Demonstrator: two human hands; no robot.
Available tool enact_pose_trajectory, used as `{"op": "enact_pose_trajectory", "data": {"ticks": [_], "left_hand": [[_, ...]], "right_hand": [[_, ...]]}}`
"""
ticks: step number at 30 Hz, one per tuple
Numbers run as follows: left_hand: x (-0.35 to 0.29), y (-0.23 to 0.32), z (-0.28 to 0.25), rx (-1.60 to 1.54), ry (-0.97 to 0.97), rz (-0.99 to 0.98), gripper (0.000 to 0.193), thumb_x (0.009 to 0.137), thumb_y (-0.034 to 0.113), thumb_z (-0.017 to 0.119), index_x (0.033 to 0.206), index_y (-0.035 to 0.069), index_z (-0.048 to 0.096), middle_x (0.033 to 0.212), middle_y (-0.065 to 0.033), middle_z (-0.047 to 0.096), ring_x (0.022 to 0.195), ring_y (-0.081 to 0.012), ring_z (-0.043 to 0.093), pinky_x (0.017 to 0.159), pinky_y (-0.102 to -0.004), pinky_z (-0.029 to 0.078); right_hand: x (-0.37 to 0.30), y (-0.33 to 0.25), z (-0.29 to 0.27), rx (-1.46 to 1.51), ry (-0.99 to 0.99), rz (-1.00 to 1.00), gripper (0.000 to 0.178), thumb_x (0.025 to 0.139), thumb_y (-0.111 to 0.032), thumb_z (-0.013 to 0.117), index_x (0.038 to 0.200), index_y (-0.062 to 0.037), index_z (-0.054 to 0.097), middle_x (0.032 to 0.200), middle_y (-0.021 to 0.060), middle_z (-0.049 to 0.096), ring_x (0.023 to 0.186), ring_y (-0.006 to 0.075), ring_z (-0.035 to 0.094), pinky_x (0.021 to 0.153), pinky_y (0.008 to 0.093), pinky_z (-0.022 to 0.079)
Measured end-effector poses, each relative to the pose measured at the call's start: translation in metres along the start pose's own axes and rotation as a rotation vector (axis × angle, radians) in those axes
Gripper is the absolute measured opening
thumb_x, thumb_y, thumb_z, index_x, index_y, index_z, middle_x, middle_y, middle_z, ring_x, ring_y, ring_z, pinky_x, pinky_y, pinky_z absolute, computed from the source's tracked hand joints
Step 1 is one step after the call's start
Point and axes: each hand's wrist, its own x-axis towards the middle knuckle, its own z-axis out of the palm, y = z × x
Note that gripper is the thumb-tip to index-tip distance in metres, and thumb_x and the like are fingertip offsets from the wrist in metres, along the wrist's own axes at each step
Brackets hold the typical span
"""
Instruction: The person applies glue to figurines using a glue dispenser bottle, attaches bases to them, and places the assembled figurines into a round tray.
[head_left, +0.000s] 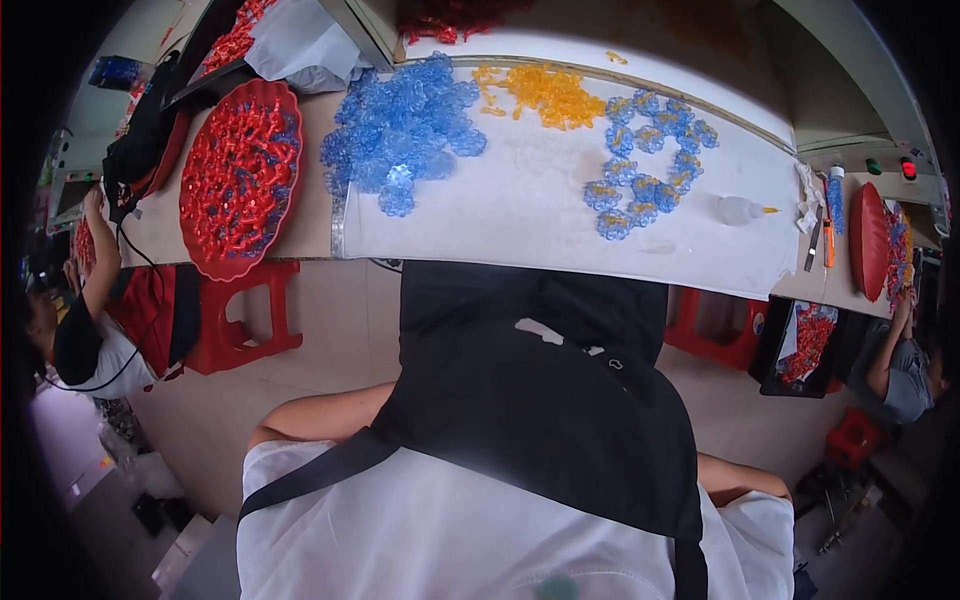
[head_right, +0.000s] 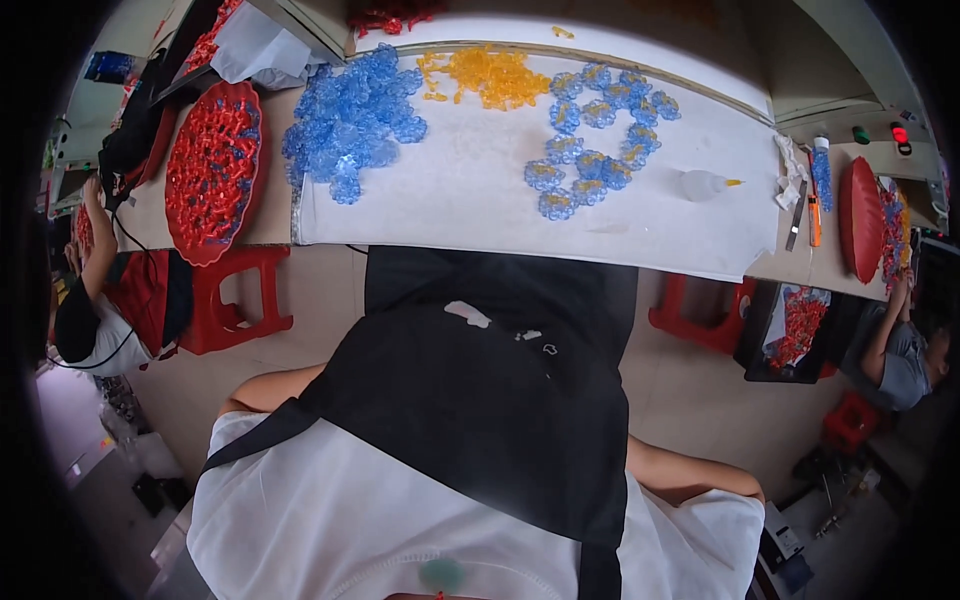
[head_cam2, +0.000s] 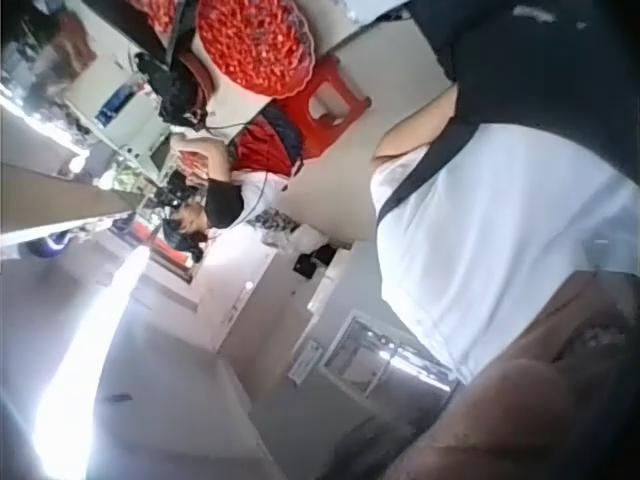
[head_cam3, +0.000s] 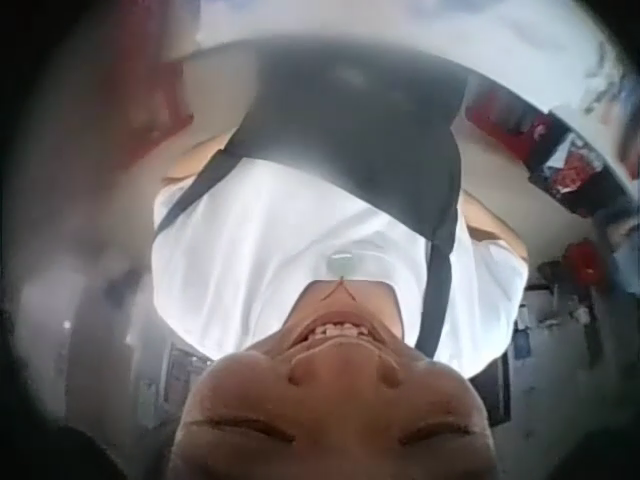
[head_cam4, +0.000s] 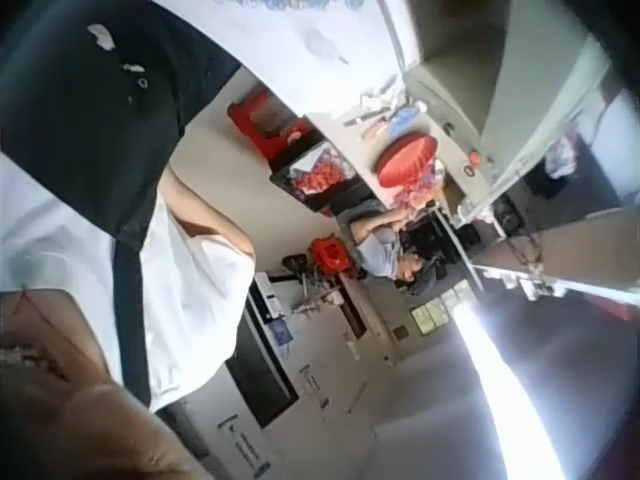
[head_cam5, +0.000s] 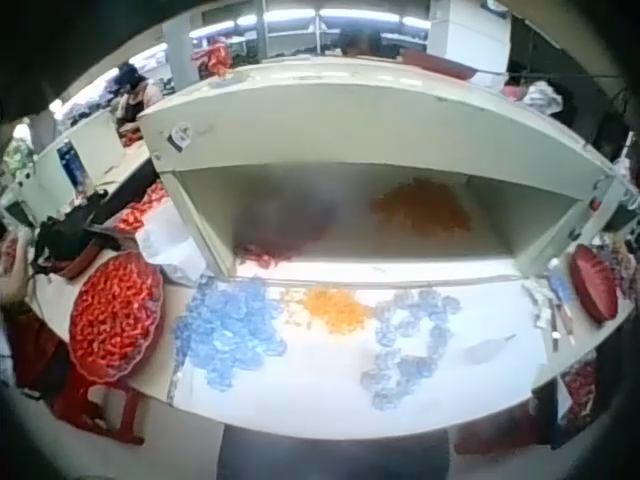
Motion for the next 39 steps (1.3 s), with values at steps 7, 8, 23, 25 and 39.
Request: {"op": "enact_pose_trajectory", "data": {"ticks": [7, 8, 23, 25, 39], "left_hand": [[0.007, 0.015, -0.017, 0.016, 0.064, 0.046, 0.045, 0.073, 0.033, 0.061, 0.098, -0.003, 0.054, 0.094, -0.0137, 0.057, 0.085, -0.0202, 0.055, 0.071, -0.0322, 0.043], [0.008, 0.019, -0.022, 0.026, 0.074, 0.056, 0.045, 0.073, 0.033, 0.062, 0.098, -0.003, 0.054, 0.094, -0.0137, 0.057, 0.085, -0.0202, 0.055, 0.071, -0.0322, 0.043], [0.067, 0.136, -0.104, 0.336, 0.026, 0.243, 0.048, 0.071, 0.034, 0.064, 0.099, -0.003, 0.053, 0.096, -0.0137, 0.056, 0.086, -0.0203, 0.054, 0.072, -0.0323, 0.042], [0.063, 0.144, -0.103, 0.343, 0.06, 0.265, 0.048, 0.071, 0.034, 0.064, 0.099, -0.003, 0.053, 0.097, -0.0137, 0.056, 0.087, -0.0203, 0.054, 0.072, -0.0323, 0.042], [-0.057, 0.301, -0.03, 1.436, -0.199, 0.938, 0.043, 0.061, 0.023, 0.065, 0.102, 0.014, 0.056, 0.108, -0.0122, 0.047, 0.069, -0.0208, 0.05, 0.064, -0.0314, 0.038]], "right_hand": [[0.02, 0.001, 0.008, 0.077, -0.139, -0.125, 0.042, 0.078, -0.023, 0.051, 0.11, 0.0025, 0.041, 0.098, 0.0176, 0.048, 0.088, 0.0266, 0.05, 0.07, 0.0314, 0.043], [0.024, 0.002, 0.008, 0.086, -0.154, -0.15, 0.042, 0.078, -0.024, 0.051, 0.11, 0.0026, 0.041, 0.097, 0.0176, 0.049, 0.088, 0.0265, 0.05, 0.07, 0.0314, 0.043], [0.065, 0.014, 0.019, 0.076, -0.171, -0.523, 0.044, 0.079, -0.031, 0.051, 0.107, 0.003, 0.045, 0.091, 0.0177, 0.052, 0.082, 0.0262, 0.053, 0.066, 0.0315, 0.045], [0.073, 0.013, 0.017, 0.091, -0.225, -0.575, 0.045, 0.079, -0.032, 0.051, 0.106, 0.0031, 0.045, 0.09, 0.0177, 0.052, 0.081, 0.0262, 0.053, 0.065, 0.0315, 0.045], [0.139, 0.001, 0.001, 0.184, -0.547, -0.917, 0.049, 0.079, -0.039, 0.052, 0.103, 0.0035, 0.049, 0.084, 0.0177, 0.055, 0.076, 0.0259, 0.056, 0.061, 0.0315, 0.046]]}}
